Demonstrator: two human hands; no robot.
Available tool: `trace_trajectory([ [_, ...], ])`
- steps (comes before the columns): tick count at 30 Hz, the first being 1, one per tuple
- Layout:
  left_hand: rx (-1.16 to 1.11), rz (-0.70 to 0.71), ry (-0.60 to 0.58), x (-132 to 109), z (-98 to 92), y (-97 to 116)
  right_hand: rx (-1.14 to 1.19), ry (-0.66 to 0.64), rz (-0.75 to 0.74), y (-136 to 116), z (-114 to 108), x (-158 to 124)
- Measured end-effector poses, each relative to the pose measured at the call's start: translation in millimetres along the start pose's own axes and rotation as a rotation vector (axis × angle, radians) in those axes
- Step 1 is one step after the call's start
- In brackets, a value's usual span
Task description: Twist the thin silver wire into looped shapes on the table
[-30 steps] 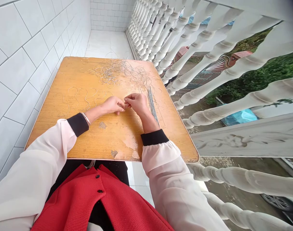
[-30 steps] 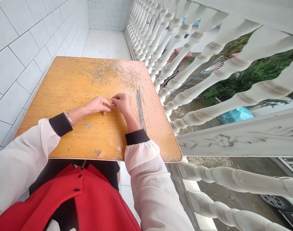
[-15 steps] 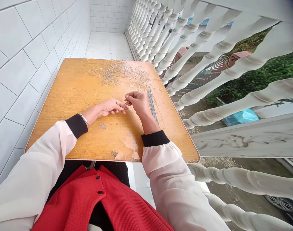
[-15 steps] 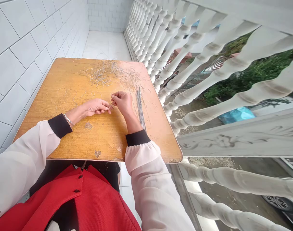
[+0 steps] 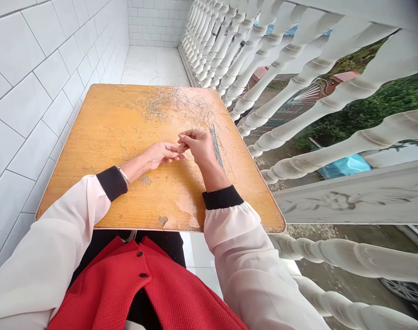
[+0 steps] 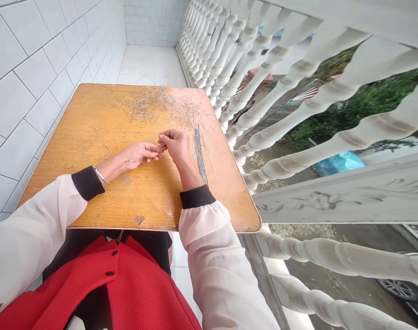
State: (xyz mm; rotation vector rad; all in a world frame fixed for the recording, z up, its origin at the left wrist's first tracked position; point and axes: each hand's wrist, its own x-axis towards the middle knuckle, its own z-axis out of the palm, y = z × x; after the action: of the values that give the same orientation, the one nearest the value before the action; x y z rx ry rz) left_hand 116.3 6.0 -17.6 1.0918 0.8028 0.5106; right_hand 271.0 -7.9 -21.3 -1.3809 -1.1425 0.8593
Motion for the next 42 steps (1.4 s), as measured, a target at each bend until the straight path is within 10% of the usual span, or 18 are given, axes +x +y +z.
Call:
trace_trajectory([
  [26, 0.535, 0.166, 0.096, -12.2, 0.3, -0.4, -0.404, -0.026, -0.048, 22.5, 1.4, 5.2],
  [32, 0.818, 0.468, 0.313, -15.9, -32.8, 6.0, -0.751, -0.039, -0.16, 17.6, 1.2, -1.1],
  [42, 0.819, 0.441, 0.453, -36.6, -71.7, 1.2, -1.017, -0.059, -0.135, 12.3, 16.8, -2.0],
])
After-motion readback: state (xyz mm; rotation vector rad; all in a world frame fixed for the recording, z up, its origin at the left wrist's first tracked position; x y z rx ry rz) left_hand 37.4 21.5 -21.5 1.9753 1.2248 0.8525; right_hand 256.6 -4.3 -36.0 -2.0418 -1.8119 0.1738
